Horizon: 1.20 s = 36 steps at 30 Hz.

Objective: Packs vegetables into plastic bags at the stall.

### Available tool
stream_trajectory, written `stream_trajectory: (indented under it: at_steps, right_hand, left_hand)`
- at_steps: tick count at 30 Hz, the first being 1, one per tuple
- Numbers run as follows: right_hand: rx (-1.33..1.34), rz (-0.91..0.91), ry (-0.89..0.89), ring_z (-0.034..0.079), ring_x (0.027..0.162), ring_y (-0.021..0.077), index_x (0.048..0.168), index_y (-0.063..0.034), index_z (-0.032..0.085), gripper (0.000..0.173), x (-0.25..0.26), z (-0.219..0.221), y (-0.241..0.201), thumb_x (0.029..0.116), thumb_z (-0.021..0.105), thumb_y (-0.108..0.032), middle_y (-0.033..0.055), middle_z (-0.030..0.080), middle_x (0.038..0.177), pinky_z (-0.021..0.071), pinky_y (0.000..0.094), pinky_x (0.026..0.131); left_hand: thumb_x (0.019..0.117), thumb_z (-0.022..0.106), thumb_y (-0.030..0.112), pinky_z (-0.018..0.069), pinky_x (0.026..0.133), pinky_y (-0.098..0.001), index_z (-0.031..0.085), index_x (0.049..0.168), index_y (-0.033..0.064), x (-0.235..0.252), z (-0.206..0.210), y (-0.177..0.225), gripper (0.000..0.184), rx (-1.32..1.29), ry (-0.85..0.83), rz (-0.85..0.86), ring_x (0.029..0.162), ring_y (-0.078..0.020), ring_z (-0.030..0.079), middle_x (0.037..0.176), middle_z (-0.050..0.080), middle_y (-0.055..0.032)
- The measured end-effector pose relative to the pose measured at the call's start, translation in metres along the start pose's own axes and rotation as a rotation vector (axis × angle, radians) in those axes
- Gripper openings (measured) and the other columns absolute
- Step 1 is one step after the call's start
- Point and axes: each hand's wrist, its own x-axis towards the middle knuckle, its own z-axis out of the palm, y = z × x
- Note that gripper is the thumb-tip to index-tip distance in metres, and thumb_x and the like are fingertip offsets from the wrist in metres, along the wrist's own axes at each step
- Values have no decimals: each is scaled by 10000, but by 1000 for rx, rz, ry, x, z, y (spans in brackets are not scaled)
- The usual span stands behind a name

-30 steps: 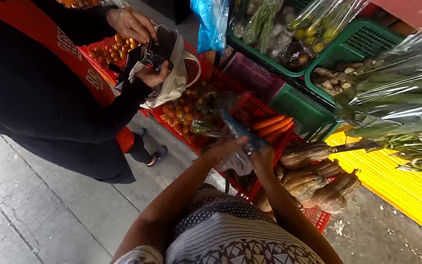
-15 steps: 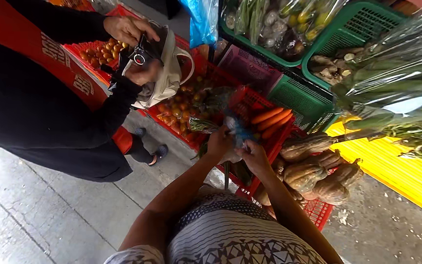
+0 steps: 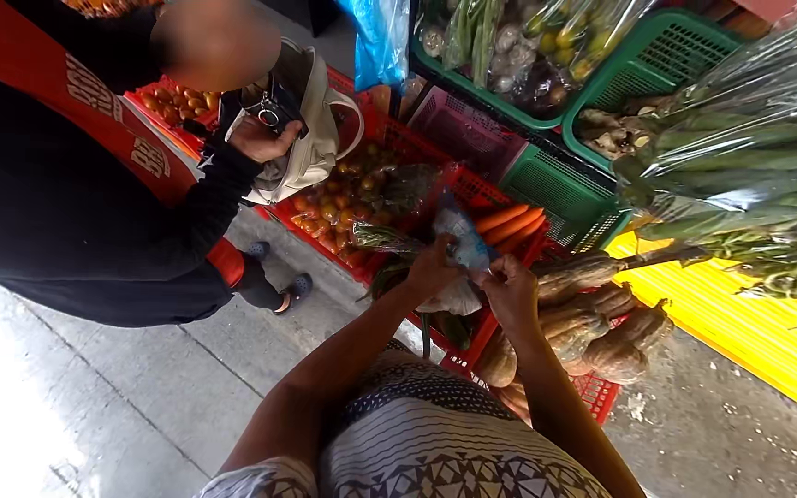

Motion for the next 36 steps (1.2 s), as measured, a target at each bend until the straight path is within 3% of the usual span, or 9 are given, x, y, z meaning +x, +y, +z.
stream_trajectory:
  at_steps: [3, 5, 9, 12, 14, 19, 25, 32, 36]
  right_hand:
    - [89, 61, -22, 568, 712, 126, 872, -12, 571, 275, -1, -5, 5, 826, 826, -106, 60, 574, 782, 510, 322, 679]
    - [190, 104, -73, 697, 713, 127, 932, 6, 636, 174, -2, -10, 10, 910, 764, -110, 75, 676, 809, 625, 314, 696]
    - [237, 172, -97, 747, 749, 141, 1028, 32, 679, 195, -3, -18, 15, 1063, 548, -108, 102, 741, 890, 644, 304, 700]
    - [233, 203, -48, 760, 758, 173, 1011, 50, 680, 115, -4, -25, 20, 1010, 608, -40, 118, 751, 886, 655, 336, 709]
    - [206, 196, -3, 749, 722, 168, 919, 35, 659, 75, -5, -28, 26, 925, 712, -18, 107, 740, 828, 652, 342, 694]
    - [97, 210, -40, 656, 679, 157, 846, 9, 581, 242, -10, -29, 27, 846, 811, -67, 93, 637, 767, 594, 352, 673]
    - [222, 175, -112, 706, 684, 117, 835, -13, 587, 214, -20, -39, 24, 865, 793, -63, 53, 682, 747, 625, 293, 697]
    - [544, -106, -308, 650, 750, 52, 806, -184, 645, 151, -47, -105, -5, 853, 789, -193, -60, 667, 843, 578, 232, 677]
    - [613, -289, -306, 654, 963, 34, 939, -245, 732, 44, -51, -148, -8, 907, 708, -263, -83, 706, 1037, 554, 209, 819]
  left_hand:
    - [839, 834, 201, 555, 893, -574, 490, 1401, 40, 6, 8, -7, 678, 49, 8, 56, 1028, -371, 679, 1145, 677, -230]
    - [835, 846, 280, 548, 897, -588, 528, 1353, 27, 8, 11, -5, 658, 136, 16, 59, 1042, -374, 678, 1146, 681, -218]
    - [939, 698, 258, 533, 929, -580, 561, 1328, 0, 10, 17, 0, 487, 99, -30, 96, 1081, -365, 667, 1170, 677, -222]
    - [982, 619, 204, 532, 946, -531, 545, 1341, -8, 13, 17, -4, 423, -51, -32, 83, 1098, -330, 658, 1206, 663, -224]
    - [971, 690, 320, 535, 966, -513, 529, 1360, 0, 15, 16, -7, 528, -105, -1, 63, 1116, -316, 655, 1228, 655, -217]
    - [748, 903, 431, 547, 915, -570, 481, 1392, 35, 20, 26, 5, 865, 117, -8, -20, 1079, -347, 661, 1199, 658, -205]
    - [860, 796, 258, 532, 813, -650, 653, 1154, 5, 35, 42, 11, 414, 462, -56, -7, 1017, -429, 667, 1091, 680, -233]
    - [923, 677, 260, 524, 853, -667, 629, 1325, 92, 73, 39, -2, 438, 637, -66, -250, 1128, -424, 653, 1248, 670, -206]
    - [830, 829, 284, 528, 885, -655, 377, 1533, 70, 84, 30, -23, 863, 675, -73, -365, 1143, -490, 615, 1500, 433, -282]
